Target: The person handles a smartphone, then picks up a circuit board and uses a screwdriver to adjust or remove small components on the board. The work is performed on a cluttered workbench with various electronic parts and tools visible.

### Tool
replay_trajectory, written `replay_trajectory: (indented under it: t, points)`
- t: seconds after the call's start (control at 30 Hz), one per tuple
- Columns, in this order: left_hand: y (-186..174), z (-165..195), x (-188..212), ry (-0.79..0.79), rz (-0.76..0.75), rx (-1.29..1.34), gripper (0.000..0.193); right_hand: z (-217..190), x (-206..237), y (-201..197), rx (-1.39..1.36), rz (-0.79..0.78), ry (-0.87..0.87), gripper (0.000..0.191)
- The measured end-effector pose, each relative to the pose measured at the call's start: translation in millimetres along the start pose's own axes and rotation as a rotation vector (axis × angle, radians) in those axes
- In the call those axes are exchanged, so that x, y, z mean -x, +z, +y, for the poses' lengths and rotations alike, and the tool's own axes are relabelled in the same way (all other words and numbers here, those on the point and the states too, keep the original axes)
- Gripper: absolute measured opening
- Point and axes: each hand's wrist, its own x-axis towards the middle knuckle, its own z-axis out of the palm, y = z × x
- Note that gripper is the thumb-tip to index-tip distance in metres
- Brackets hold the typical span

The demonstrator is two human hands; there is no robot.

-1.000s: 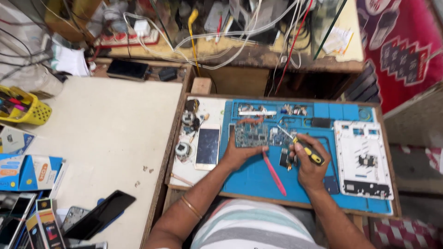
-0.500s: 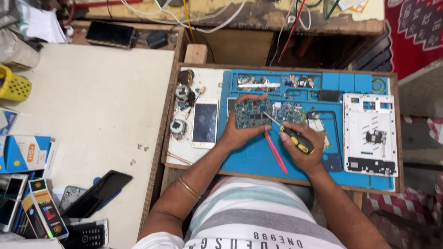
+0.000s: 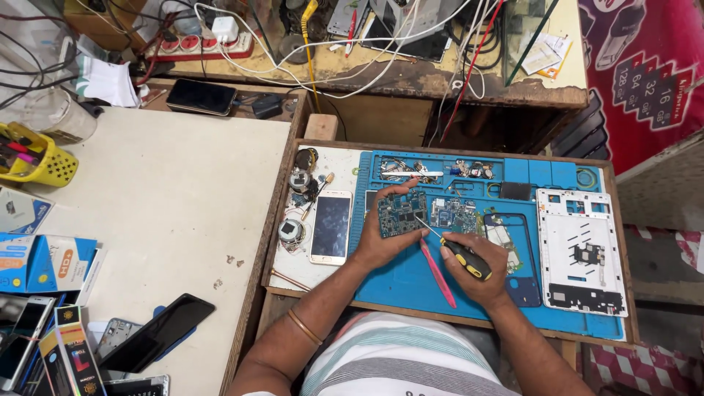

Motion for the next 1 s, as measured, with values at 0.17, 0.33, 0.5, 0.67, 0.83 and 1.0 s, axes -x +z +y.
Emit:
replay_trajectory:
  t: [0.17, 0.33, 0.5, 0.67, 0.83, 1.0]
  points:
    - [1.0, 2.3, -0.6, -0.041, 0.021, -0.001, 0.074, -3.0, 1.8, -0.9, 0.021, 0.043, -0.059, 0.027]
    - [0.3, 4.7, -0.6, -0.161, 0.008, 0.107, 0.075, -1.1, 0.9, 1.5, -0.077, 0.102, -0.009, 0.026]
    - [-1.1, 2.1, -0.7, -0.234, -0.050, 0.104, 0.094, 1.7, 1.4, 2.6, -0.098, 0.147, 0.049, 0.027]
    - [-4.8, -5.1, 1.8, -0.273, -0.081, 0.315, 0.087, 1.9, 1.3, 3.9, -0.099, 0.144, 0.026, 0.027]
    - [-8.8, -12.5, 2.5, -0.339, -0.100, 0.485, 0.077, 1.9, 0.4, 3.2, -0.130, 0.138, 0.066, 0.025]
    - [-13.5, -15.0, 4.0, -0.365, -0.146, 0.553, 0.071, 1.4, 0.3, 4.1, -0.122, 0.136, 0.021, 0.025]
